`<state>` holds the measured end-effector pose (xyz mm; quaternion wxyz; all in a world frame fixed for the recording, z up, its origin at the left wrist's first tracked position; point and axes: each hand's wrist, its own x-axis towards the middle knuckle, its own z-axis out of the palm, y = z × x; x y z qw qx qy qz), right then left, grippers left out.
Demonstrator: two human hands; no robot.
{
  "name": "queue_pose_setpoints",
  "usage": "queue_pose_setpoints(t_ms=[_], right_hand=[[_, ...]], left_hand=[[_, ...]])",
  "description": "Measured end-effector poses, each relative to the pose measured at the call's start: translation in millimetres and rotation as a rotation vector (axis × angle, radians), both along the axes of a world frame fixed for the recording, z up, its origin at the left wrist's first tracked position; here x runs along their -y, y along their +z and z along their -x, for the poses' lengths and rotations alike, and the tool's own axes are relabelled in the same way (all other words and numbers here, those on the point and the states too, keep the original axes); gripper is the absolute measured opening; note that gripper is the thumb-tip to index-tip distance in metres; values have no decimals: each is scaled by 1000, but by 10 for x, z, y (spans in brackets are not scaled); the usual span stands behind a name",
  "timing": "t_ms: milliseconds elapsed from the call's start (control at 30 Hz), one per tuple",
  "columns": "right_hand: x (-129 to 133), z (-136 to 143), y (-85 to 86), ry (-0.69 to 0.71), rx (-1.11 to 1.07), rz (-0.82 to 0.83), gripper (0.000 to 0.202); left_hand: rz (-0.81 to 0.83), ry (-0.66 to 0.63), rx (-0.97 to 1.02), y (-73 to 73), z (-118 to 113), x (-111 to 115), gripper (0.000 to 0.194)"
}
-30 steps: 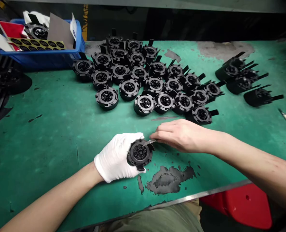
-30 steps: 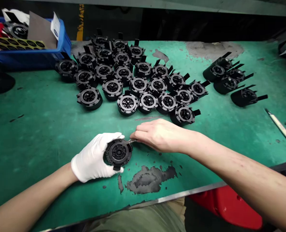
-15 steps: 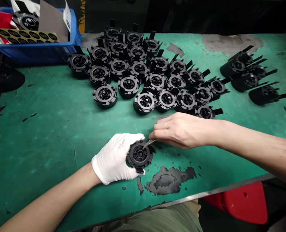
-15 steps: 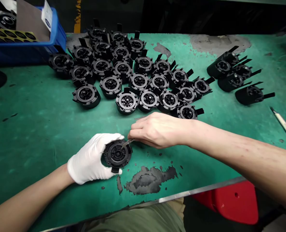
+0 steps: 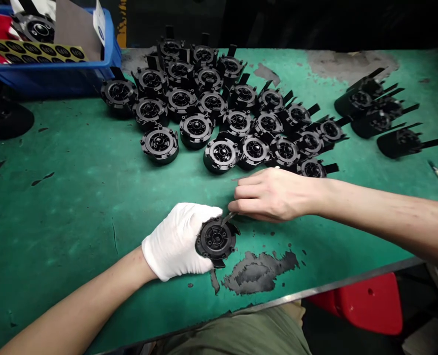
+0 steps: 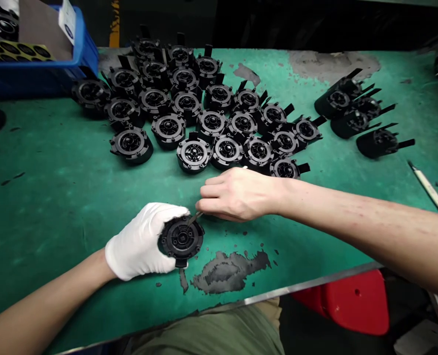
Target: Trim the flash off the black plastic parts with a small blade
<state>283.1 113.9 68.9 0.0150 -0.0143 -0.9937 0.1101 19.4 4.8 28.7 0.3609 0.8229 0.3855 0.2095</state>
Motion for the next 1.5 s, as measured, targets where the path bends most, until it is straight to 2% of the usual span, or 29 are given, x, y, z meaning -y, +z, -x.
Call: queue_pose_setpoints(t_ms=[67, 200, 300, 400, 467, 600, 833, 1500], right_hand=[[164, -94, 13, -142, -73, -1, 24], [702, -321, 27, -446, -165, 117, 43], [1014, -449, -28, -546, -131, 154, 49], [1042, -508, -93, -592, -125, 88, 42], [938, -507, -97, -581, -113, 62, 34], [735, -436, -28, -454, -69, 71, 24], [721, -343, -37, -339, -14, 103, 29], [644, -282, -25, -326, -24, 201, 25]], left_hand=[[-53, 23, -10, -32, 7, 21, 56], [-146, 64, -32, -113, 27, 74, 87], [-195, 64, 18, -159, 61, 103, 89], [-222, 53, 80, -183, 109, 118, 88], [-206, 38, 103, -184, 135, 126, 86], [-150, 11, 109, -156, 160, 143, 71], [-71, -54, 102, -110, 218, 163, 61], [-38, -88, 109, -93, 244, 132, 57]])
